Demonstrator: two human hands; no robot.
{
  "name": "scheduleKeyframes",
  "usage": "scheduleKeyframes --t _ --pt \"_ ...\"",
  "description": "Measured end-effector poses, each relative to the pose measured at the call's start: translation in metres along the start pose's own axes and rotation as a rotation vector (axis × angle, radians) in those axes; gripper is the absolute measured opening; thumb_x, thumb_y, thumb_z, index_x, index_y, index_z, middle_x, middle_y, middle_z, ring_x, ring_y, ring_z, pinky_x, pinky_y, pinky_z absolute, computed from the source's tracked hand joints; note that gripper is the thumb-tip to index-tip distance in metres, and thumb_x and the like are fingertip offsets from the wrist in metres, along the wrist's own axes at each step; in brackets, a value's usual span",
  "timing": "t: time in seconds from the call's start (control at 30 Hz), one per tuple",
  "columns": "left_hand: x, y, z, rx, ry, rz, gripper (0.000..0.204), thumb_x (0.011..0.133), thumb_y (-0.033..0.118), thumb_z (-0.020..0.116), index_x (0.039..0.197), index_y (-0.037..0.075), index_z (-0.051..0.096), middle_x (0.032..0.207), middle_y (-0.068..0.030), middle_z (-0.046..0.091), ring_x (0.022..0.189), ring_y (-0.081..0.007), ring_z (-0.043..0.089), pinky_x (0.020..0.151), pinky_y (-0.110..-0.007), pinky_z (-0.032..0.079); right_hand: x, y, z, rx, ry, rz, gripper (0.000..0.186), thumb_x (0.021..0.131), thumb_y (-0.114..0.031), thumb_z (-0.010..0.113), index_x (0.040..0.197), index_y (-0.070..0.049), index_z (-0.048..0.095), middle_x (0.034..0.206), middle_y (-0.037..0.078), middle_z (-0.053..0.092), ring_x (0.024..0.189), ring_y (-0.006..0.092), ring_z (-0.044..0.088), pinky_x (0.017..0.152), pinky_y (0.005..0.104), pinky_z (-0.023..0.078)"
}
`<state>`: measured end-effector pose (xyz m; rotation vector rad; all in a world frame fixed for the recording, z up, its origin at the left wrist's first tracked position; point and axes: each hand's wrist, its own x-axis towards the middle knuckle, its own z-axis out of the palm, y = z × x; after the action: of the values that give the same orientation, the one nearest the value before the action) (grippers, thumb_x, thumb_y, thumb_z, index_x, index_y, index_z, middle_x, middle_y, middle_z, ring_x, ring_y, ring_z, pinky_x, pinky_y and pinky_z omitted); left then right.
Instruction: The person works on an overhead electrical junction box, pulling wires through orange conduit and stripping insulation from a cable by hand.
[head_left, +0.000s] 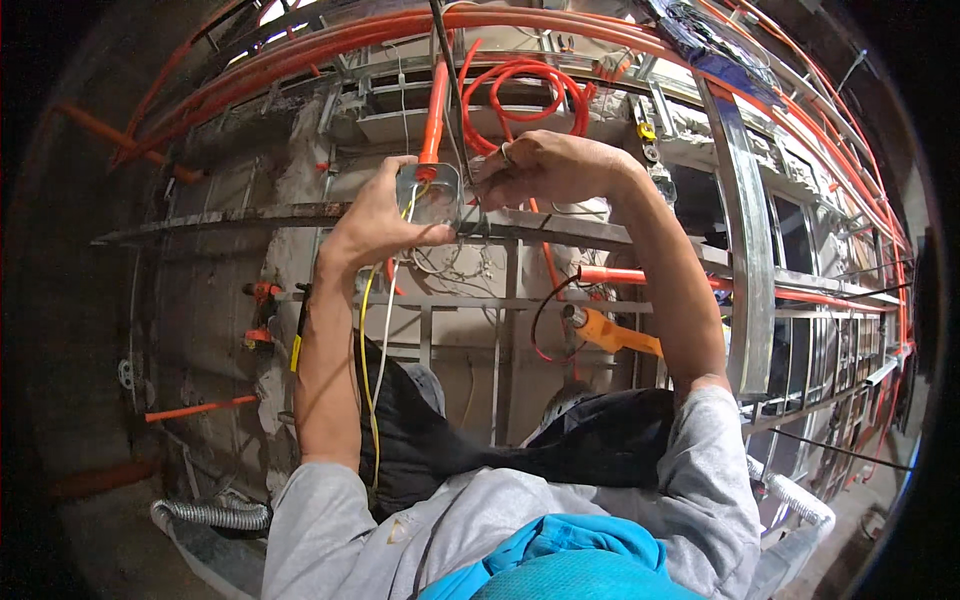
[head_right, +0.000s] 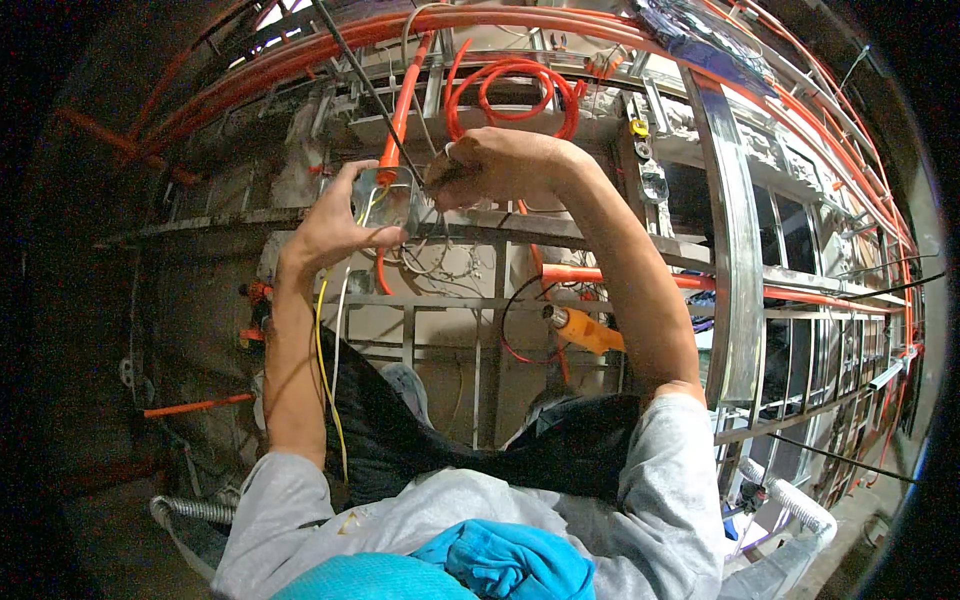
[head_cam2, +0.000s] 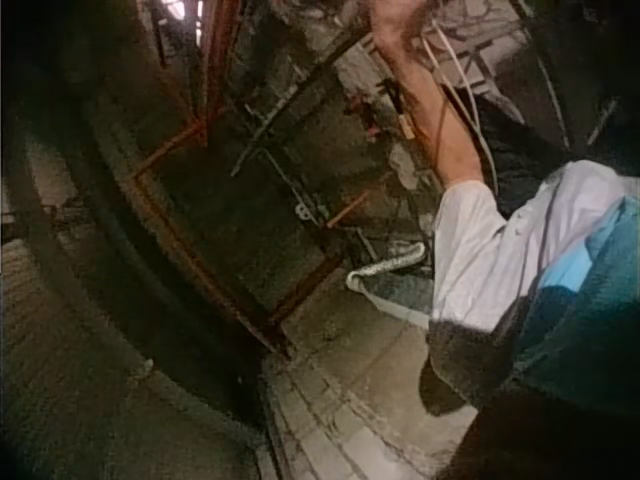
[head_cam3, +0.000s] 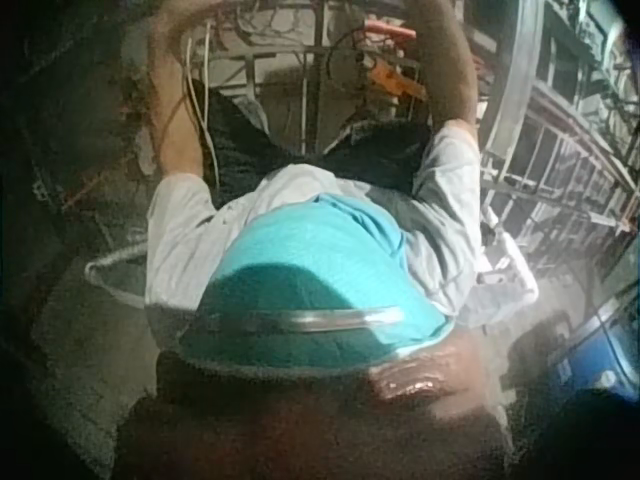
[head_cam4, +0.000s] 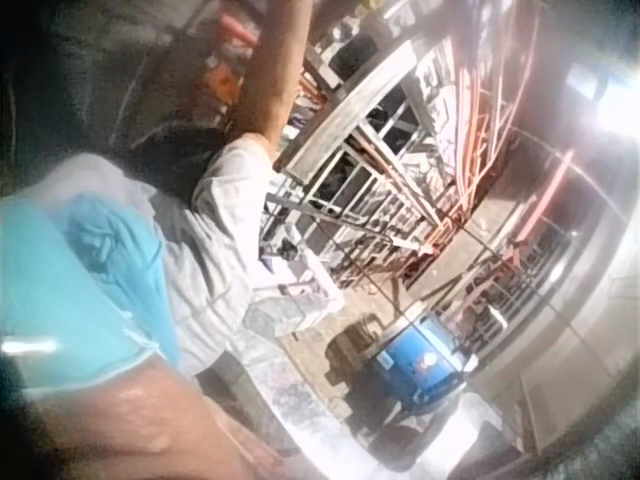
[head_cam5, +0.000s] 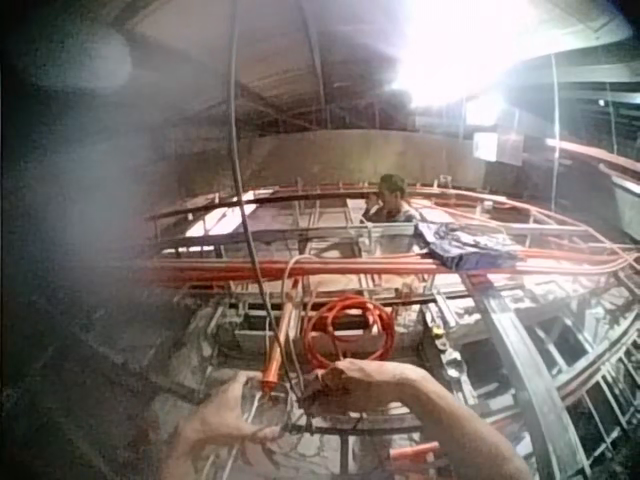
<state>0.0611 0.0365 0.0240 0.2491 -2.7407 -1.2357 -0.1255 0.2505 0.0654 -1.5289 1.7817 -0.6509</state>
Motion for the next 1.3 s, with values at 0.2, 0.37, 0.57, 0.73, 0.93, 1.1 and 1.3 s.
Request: scheduleKeyframes --t 0.2,0.37,0.57,0.73,0.93,1.1,1.3 --pt "0.001 -0.008 0.003 -0.002 -0.021 -0.001 0.102 0.062 0.036 0.098 0.14 -0.001 0.045 0.127 -0.0199 0.062 0.121 -0.0279 0.059 0.106 -0.038 0.045 0.0 0.002 0.004 0.053 0.02 0.0 0.031 0.096 -0.027 0.068 0.12 -0.008 0.072 0.1 0.005 0.077 0.086 0.0133 0.069 0.08 0.0318 0.055" --pt "-0.001 -0.011 0.002 -0.003 -0.011 0.022 0.099 0.064 0.034 0.098 0.141 0.001 0.045 0.126 -0.0147 0.063 0.119 -0.0235 0.058 0.105 -0.037 0.045 0.0 0.001 0.004 0.18 0.015 0.047 0.031 0.093 -0.031 0.07 0.115 -0.011 0.074 0.095 0.005 0.076 0.083 0.0135 0.068 0.077 0.032 0.054" --pt "0.0 -0.012 0.006 -0.017 0.003 -0.015 0.1 0.063 0.031 0.1 0.141 0.001 0.045 0.125 -0.0136 0.063 0.117 -0.0223 0.06 0.103 -0.036 0.047 0.002 0.011 0.008 0.267 0.005 0.019 0.03 0.099 -0.018 0.064 0.126 -0.005 0.068 0.101 0.006 0.078 0.085 0.0119 0.07 0.077 0.0308 0.057" --pt "0.001 -0.012 0.004 0.013 0.011 -0.004 0.104 0.06 0.037 0.101 0.14 0.001 0.045 0.126 -0.013 0.063 0.116 -0.0218 0.06 0.102 -0.036 0.048 0.0 -0.009 0.005 -0.026 0.051 -0.001 0.027 0.1 -0.021 0.064 0.122 -0.005 0.069 0.095 0.007 0.077 0.081 0.0122 0.07 0.073 0.0294 0.056" --pt "0.0 -0.01 0.0 -0.011 -0.014 -0.017 0.105 0.06 0.04 0.1 0.141 0.001 0.045 0.124 -0.0135 0.064 0.115 -0.022 0.061 0.101 -0.036 0.048 0.01 -0.01 0.02 -0.275 0.27 -0.011 0.044 0.103 -0.044 0.057 0.1 -0.002 0.067 0.074 0.018 0.067 0.07 0.0359 0.066 0.067 0.0457 0.051" --pt "0.002 -0.008 0.001 -0.021 -0.012 -0.01 0.103 0.06 0.042 0.096 0.137 -0.005 0.046 0.123 -0.0234 0.064 0.118 -0.0309 0.062 0.104 -0.04 0.047 0.011 -0.003 0.035 -0.259 0.354 -0.132 0.035 0.105 -0.033 0.055 0.094 0.0 0.063 0.077 0.024 0.064 0.076 0.045 0.064 0.07 0.0527 0.05" --pt "0.003 -0.011 0.001 0.021 0.037 0.041 0.1 0.059 0.041 0.095 0.134 -0.005 0.047 0.122 -0.0233 0.064 0.118 -0.0325 0.062 0.104 -0.04 0.048 0.01 0.001 0.04 -0.157 0.403 -0.132 0.032 0.103 -0.032 0.058 0.095 -0.002 0.065 0.077 0.023 0.066 0.074 0.0442 0.065 0.066 0.0519 0.05"
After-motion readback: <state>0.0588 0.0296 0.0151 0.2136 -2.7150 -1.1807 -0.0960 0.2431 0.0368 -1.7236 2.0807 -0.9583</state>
